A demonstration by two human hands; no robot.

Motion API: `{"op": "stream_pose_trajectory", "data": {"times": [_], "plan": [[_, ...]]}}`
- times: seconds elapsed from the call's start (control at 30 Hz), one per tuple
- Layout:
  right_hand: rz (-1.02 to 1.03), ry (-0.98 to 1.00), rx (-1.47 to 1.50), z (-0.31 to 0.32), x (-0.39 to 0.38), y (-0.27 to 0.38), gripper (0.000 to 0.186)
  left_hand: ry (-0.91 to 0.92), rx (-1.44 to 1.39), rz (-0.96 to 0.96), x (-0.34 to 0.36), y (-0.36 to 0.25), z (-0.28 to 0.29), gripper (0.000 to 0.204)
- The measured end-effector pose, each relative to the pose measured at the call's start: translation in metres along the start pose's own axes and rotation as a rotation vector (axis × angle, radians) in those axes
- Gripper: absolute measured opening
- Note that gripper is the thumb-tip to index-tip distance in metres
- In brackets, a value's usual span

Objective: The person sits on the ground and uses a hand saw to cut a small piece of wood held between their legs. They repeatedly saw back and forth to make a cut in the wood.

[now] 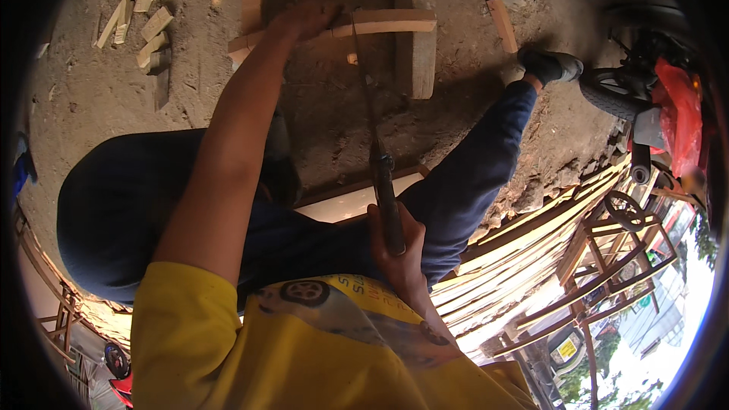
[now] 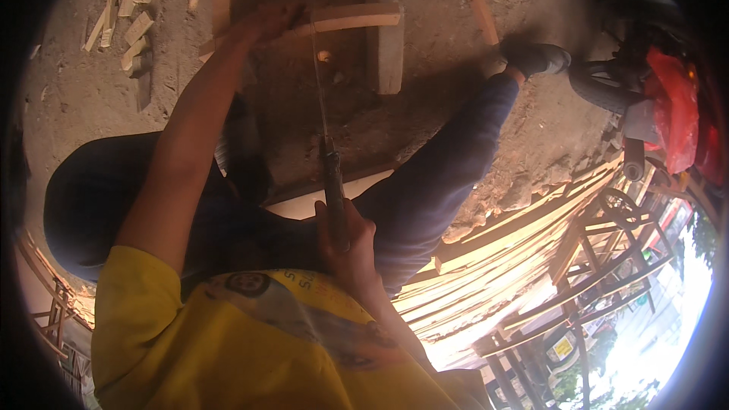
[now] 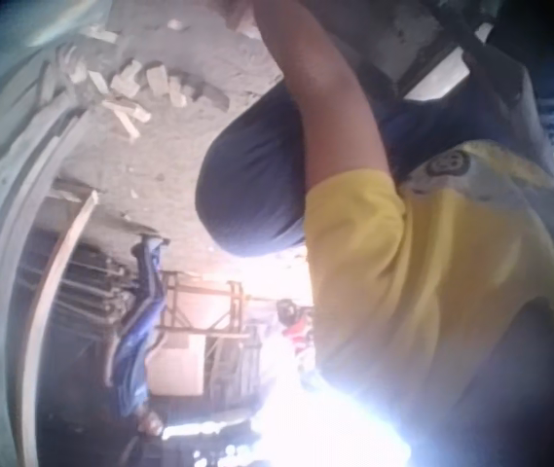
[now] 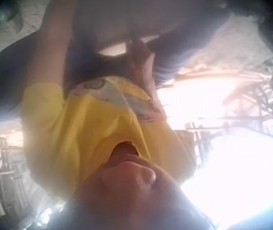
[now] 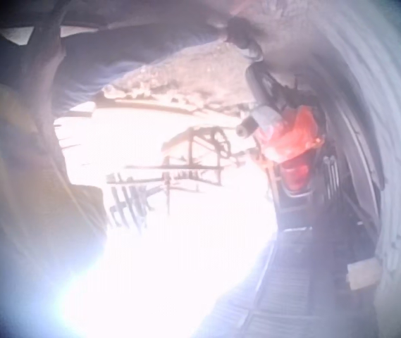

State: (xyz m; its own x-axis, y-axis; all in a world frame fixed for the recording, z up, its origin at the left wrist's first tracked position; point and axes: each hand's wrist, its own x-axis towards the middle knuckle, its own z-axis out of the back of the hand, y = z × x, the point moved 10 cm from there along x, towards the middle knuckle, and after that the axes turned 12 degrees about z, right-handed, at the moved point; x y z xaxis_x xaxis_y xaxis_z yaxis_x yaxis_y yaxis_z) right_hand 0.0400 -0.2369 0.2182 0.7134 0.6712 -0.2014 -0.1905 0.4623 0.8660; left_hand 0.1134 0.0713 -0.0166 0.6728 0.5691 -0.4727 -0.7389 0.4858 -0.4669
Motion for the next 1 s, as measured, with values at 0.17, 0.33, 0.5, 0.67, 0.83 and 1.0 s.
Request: {"op": "stream_pose_trajectory", "data": {"times": [0.17,0.33,0.5,0.67,0.83,1.0], "plan": [[-0.057,0.073,0.026,-0.002,0.014,0.027,0.012,0.207,-0.107,-0.051,0.023,0.019,-0.031,0.055],[-0.117,-0.035,-0.012,0.027,-0.028,0.017,0.014,0.257,-0.185,0.195,0.011,0.012,-0.015,0.057],[-0.009,0.03,-0.007,0.008,0.019,0.011,0.015,0.102,-0.006,-0.035,0.055,0.056,-0.043,0.061],[-0.17,-0.001,-0.049,0.027,-0.038,0.025,0.017,0.095,-0.065,0.044,0.015,0.017,-0.013,0.063],[-0.113,0.049,0.052,0.013,0.006,0.026,0.017,0.302,-0.173,0.169,0.027,0.041,-0.034,0.066],[-0.043,0.001,-0.064,0.012,-0.008,0.022,0.017,0.074,-0.028,0.027,0.017,0.02,-0.01,0.065]]}}
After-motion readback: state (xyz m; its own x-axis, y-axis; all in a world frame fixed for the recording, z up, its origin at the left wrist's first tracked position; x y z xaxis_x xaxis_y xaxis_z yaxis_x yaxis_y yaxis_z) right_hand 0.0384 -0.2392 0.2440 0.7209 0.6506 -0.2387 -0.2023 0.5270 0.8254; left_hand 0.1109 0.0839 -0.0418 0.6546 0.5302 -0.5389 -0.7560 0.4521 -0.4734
